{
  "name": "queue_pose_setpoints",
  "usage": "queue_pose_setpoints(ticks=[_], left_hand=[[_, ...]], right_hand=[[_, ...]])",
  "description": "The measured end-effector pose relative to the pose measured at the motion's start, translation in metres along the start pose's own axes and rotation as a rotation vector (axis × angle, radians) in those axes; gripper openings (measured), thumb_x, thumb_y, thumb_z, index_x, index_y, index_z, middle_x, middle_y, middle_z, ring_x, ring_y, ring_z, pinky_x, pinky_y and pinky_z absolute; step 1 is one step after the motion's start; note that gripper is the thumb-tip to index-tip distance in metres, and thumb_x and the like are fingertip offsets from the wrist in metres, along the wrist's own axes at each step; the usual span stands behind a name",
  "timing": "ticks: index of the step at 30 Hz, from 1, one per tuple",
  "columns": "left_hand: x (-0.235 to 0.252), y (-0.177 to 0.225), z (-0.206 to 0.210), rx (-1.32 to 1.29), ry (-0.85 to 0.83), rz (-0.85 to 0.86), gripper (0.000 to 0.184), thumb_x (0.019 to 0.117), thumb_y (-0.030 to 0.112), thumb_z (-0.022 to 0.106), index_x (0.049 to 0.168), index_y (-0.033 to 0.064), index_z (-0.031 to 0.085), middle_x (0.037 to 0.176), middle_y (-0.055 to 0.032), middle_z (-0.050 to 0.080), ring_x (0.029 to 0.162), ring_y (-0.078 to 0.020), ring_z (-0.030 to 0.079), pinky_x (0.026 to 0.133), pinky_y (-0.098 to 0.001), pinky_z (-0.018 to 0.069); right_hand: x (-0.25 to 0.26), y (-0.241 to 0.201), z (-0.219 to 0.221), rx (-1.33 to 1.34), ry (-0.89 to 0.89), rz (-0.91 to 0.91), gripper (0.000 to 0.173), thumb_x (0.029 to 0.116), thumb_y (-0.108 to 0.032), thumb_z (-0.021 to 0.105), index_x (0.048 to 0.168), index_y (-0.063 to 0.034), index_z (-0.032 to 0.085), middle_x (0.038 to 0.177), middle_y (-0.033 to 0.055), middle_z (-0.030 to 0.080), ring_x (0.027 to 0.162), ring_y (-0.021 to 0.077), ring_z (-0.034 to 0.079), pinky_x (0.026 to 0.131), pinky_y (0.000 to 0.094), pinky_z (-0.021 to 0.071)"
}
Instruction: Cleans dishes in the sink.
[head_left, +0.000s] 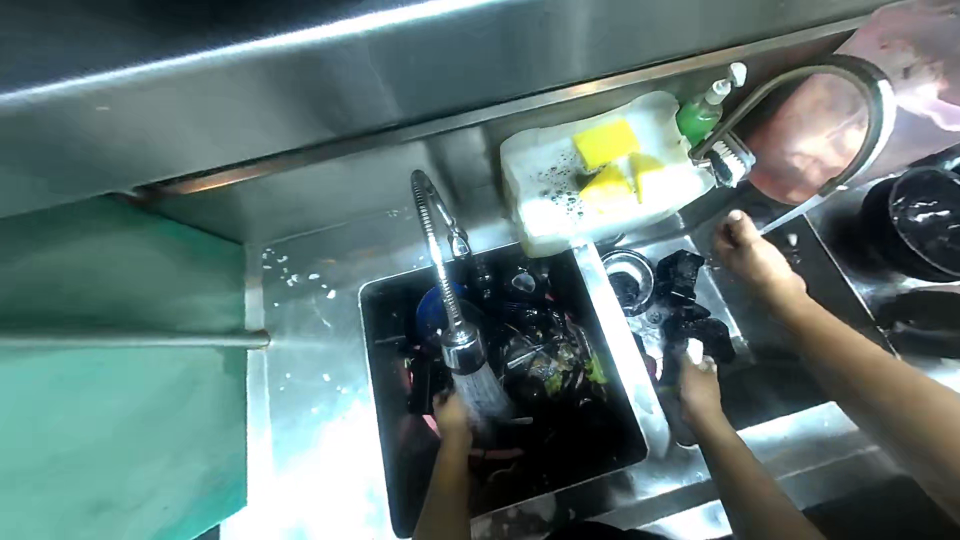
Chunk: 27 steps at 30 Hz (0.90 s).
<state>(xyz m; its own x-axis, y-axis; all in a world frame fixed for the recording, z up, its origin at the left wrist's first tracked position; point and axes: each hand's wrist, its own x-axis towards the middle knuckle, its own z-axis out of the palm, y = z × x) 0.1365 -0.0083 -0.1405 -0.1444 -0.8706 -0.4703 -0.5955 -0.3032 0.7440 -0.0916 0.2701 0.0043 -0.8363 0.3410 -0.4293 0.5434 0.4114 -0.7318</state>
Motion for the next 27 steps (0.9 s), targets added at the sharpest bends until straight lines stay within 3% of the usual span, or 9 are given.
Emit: queue_pose_setpoints(ticks=[2, 4, 6, 9, 15, 17, 20, 25, 27], left_hand=[[0.002, 0.008, -0.026, -0.172, -0.210, -0.382, 0.042, 0.1078, 0.033, 0.047, 0.138, 0.0039, 0.052, 0.116, -0.0242, 0.063, 0.095, -0.0352, 0.066, 0.076, -0.0535, 0.0576], [-0.018, 0.033, -0.035, -0.376, -0.318, -0.521, 0.047, 0.1072, 0.039, 0.044, 0.139, 0.0056, 0.052, 0.121, -0.0236, 0.063, 0.098, -0.0376, 0.068, 0.078, -0.0556, 0.0592], [-0.038, 0.062, -0.037, -0.549, -0.466, -0.475, 0.047, 0.1087, 0.038, 0.039, 0.140, 0.0055, 0.050, 0.126, -0.0233, 0.063, 0.105, -0.0386, 0.067, 0.083, -0.0571, 0.0588], [-0.052, 0.098, -0.028, -0.642, -0.574, -0.401, 0.043, 0.1095, 0.036, 0.039, 0.140, 0.0079, 0.050, 0.127, -0.0218, 0.063, 0.109, -0.0371, 0.066, 0.086, -0.0571, 0.0578], [-0.049, 0.032, -0.010, -0.517, -0.458, -0.679, 0.061, 0.1003, 0.052, 0.055, 0.148, 0.0157, 0.044, 0.142, -0.0203, 0.054, 0.120, -0.0389, 0.060, 0.091, -0.0582, 0.0551], [-0.059, 0.040, -0.013, -0.610, -0.534, -0.685, 0.066, 0.1010, 0.058, 0.049, 0.150, 0.0143, 0.041, 0.140, -0.0214, 0.056, 0.116, -0.0389, 0.063, 0.090, -0.0565, 0.0567], [-0.069, 0.060, -0.019, -0.753, -0.690, -0.632, 0.076, 0.1012, 0.068, 0.039, 0.154, 0.0143, 0.037, 0.145, -0.0218, 0.054, 0.125, -0.0421, 0.060, 0.099, -0.0623, 0.0540], [-0.063, 0.084, -0.018, -0.842, -0.809, -0.576, 0.052, 0.1079, 0.041, 0.034, 0.149, 0.0088, 0.041, 0.139, -0.0258, 0.056, 0.122, -0.0466, 0.060, 0.096, -0.0686, 0.0508], [-0.062, 0.088, -0.015, -0.846, -0.806, -0.550, 0.049, 0.1071, 0.036, 0.032, 0.144, 0.0066, 0.044, 0.135, -0.0263, 0.059, 0.119, -0.0454, 0.061, 0.094, -0.0674, 0.0514]], right_hand=[[0.004, 0.050, 0.004, -0.048, -0.044, -0.006, 0.060, 0.1037, -0.026, 0.061, 0.151, 0.0006, 0.035, 0.128, 0.0276, 0.059, 0.107, 0.0340, 0.063, 0.092, 0.0516, 0.0529], [-0.008, 0.060, 0.005, -0.099, -0.081, -0.082, 0.064, 0.0992, -0.025, 0.066, 0.151, -0.0021, 0.038, 0.134, 0.0259, 0.058, 0.117, 0.0350, 0.061, 0.099, 0.0545, 0.0505], [-0.031, 0.050, 0.008, -0.101, -0.116, -0.167, 0.062, 0.0976, -0.024, 0.068, 0.150, -0.0032, 0.042, 0.135, 0.0249, 0.058, 0.121, 0.0351, 0.060, 0.102, 0.0554, 0.0495], [-0.067, 0.027, 0.013, -0.040, -0.167, -0.214, 0.058, 0.0977, -0.023, 0.069, 0.148, -0.0064, 0.045, 0.126, 0.0208, 0.063, 0.111, 0.0299, 0.065, 0.095, 0.0523, 0.0538], [-0.093, 0.026, 0.004, -0.092, -0.276, -0.362, 0.059, 0.0960, -0.027, 0.068, 0.147, -0.0039, 0.048, 0.136, 0.0190, 0.059, 0.124, 0.0277, 0.059, 0.105, 0.0480, 0.0499], [-0.096, 0.031, -0.002, -0.117, -0.290, -0.349, 0.059, 0.0965, -0.028, 0.068, 0.146, -0.0034, 0.049, 0.138, 0.0196, 0.058, 0.125, 0.0279, 0.058, 0.106, 0.0470, 0.0490], [-0.096, 0.049, -0.004, -0.085, -0.316, -0.286, 0.055, 0.0963, -0.026, 0.068, 0.144, -0.0043, 0.051, 0.138, 0.0196, 0.058, 0.125, 0.0280, 0.059, 0.106, 0.0483, 0.0496], [-0.099, 0.055, 0.001, -0.033, -0.327, -0.306, 0.053, 0.0973, -0.026, 0.067, 0.142, -0.0027, 0.051, 0.127, 0.0175, 0.064, 0.112, 0.0239, 0.064, 0.095, 0.0440, 0.0548], [-0.131, 0.013, -0.011, -0.065, -0.308, -0.366, 0.046, 0.0996, -0.018, 0.063, 0.137, 0.0072, 0.053, 0.120, 0.0248, 0.064, 0.104, 0.0267, 0.066, 0.091, 0.0398, 0.0548]])
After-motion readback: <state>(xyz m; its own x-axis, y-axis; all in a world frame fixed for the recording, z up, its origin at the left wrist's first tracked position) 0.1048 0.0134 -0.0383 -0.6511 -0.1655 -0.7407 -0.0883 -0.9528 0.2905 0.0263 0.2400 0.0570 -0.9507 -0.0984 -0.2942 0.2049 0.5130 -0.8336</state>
